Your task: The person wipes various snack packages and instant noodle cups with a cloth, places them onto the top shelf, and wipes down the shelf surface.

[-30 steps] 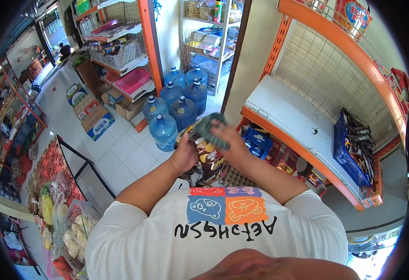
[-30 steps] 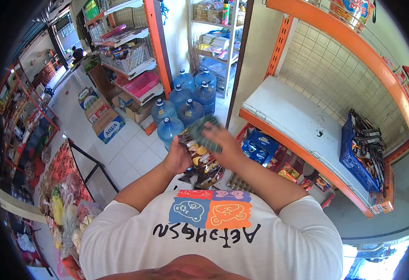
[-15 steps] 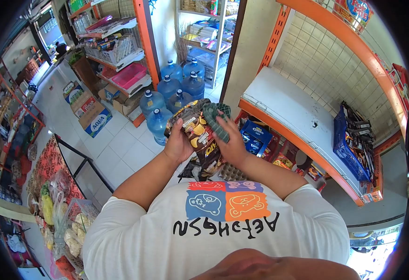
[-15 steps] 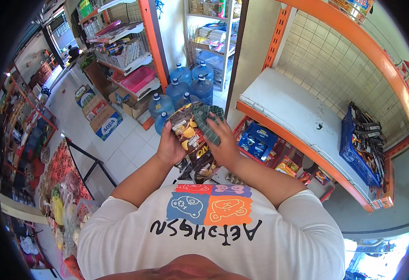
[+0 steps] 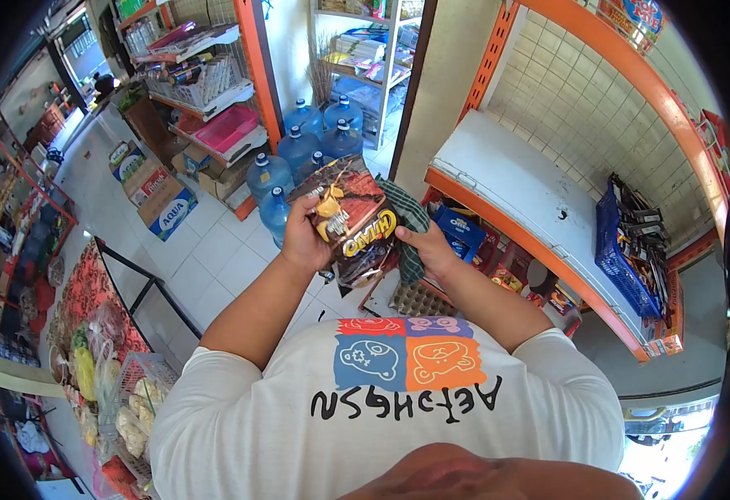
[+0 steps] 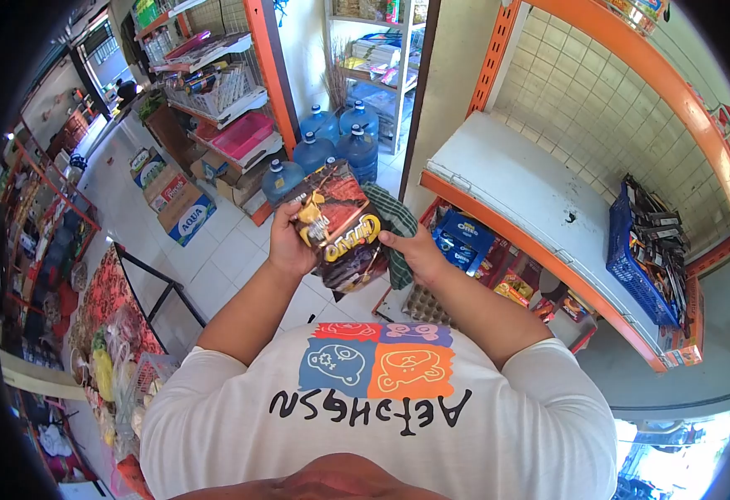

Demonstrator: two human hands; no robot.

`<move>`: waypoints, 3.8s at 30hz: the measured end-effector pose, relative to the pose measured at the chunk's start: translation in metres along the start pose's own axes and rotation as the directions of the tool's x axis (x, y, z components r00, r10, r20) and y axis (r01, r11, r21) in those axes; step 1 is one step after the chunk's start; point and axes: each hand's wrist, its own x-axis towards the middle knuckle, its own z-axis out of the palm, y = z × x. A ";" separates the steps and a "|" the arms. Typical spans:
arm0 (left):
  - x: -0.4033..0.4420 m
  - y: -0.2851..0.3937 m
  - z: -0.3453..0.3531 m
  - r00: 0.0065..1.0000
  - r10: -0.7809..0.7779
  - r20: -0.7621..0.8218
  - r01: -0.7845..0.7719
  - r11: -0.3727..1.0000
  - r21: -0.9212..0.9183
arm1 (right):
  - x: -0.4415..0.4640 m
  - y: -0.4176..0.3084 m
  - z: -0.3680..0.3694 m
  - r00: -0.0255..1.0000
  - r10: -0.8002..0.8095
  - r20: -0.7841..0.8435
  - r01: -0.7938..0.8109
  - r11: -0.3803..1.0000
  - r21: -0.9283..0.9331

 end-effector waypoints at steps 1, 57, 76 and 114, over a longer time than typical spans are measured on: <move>0.001 0.000 0.001 1.000 0.000 -0.004 0.000 1.000 -0.003 | 0.000 -0.003 0.002 0.995 0.066 0.076 -0.072 0.994 0.077; -0.010 -0.016 0.006 0.976 -0.137 -0.168 0.131 0.990 -0.042 | -0.013 0.017 -0.002 0.989 0.144 0.020 -0.145 0.958 0.248; -0.030 -0.043 0.001 0.929 -0.344 -0.139 0.363 0.920 0.148 | -0.003 -0.032 0.021 0.918 -0.287 0.274 0.389 0.521 -0.760; 0.013 0.060 0.028 0.655 -0.628 0.421 0.414 0.764 0.496 | 0.027 -0.058 0.019 0.945 -0.324 -0.037 0.295 0.899 -0.322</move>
